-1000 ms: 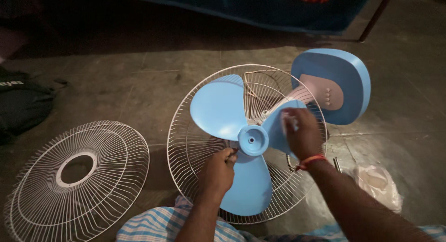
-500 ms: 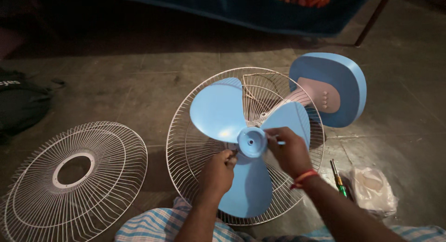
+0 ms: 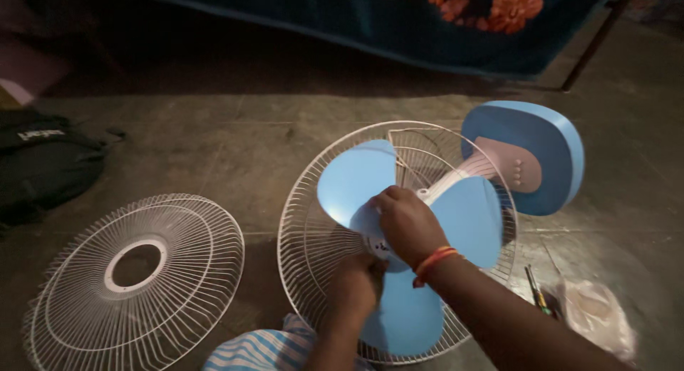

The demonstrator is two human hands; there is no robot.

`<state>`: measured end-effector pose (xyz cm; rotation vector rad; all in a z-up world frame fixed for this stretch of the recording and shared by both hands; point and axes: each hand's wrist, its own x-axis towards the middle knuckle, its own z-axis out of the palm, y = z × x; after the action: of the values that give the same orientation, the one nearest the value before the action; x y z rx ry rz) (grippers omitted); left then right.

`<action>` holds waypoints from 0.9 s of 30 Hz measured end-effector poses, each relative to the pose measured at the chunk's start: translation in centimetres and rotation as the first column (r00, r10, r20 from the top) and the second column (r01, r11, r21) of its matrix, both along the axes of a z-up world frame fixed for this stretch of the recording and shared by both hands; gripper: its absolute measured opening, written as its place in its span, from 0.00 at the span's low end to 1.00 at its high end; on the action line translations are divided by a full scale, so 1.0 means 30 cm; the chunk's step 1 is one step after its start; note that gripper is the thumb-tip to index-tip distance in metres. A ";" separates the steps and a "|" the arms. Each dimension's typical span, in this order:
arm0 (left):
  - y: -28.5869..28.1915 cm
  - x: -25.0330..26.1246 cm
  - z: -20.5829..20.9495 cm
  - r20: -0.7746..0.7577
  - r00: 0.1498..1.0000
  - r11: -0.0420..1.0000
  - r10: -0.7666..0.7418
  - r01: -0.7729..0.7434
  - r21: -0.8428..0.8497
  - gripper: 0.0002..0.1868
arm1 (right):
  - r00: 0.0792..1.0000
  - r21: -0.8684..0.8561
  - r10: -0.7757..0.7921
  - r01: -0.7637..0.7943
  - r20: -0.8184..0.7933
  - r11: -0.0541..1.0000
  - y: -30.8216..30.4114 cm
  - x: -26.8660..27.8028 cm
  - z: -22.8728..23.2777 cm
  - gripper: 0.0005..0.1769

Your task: The person reassembles an electric fan by attaching the fan blades to the motor hub, securing them with a nut, and wiping the blades with a cloth. The fan cage and other parts remain nearby on the floor.

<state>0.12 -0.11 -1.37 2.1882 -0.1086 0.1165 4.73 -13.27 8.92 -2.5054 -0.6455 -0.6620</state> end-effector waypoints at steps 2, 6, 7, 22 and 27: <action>0.006 0.001 -0.013 0.053 0.999 1.000 -0.004 0.004 0.002 0.07 | 0.998 0.042 -0.034 0.036 -0.061 0.998 0.041 0.033 -0.003 0.13; -0.009 -0.003 0.001 -0.052 0.999 0.999 0.006 -0.004 0.047 0.08 | 0.988 0.192 -0.043 0.072 -0.150 0.979 0.099 0.074 -0.009 0.11; -0.004 -0.003 0.010 -0.120 0.993 0.998 0.018 -0.009 0.070 0.09 | 0.987 0.222 -0.033 0.067 -0.154 0.973 0.119 0.080 -0.010 0.11; -0.021 0.013 0.018 -0.209 0.977 0.981 0.042 -0.002 0.192 0.12 | 0.860 -0.321 0.098 -0.289 -0.500 0.902 -0.001 0.053 0.035 0.11; -0.022 -0.007 0.120 -0.256 0.959 0.982 0.122 -0.079 0.173 0.13 | 0.992 0.474 0.086 -0.033 -0.091 0.880 -0.335 -0.079 0.001 0.10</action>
<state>-0.09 -0.76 2.24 2.3491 0.1507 -0.1335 2.34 -23.33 8.95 -2.0410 -0.4514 -0.5722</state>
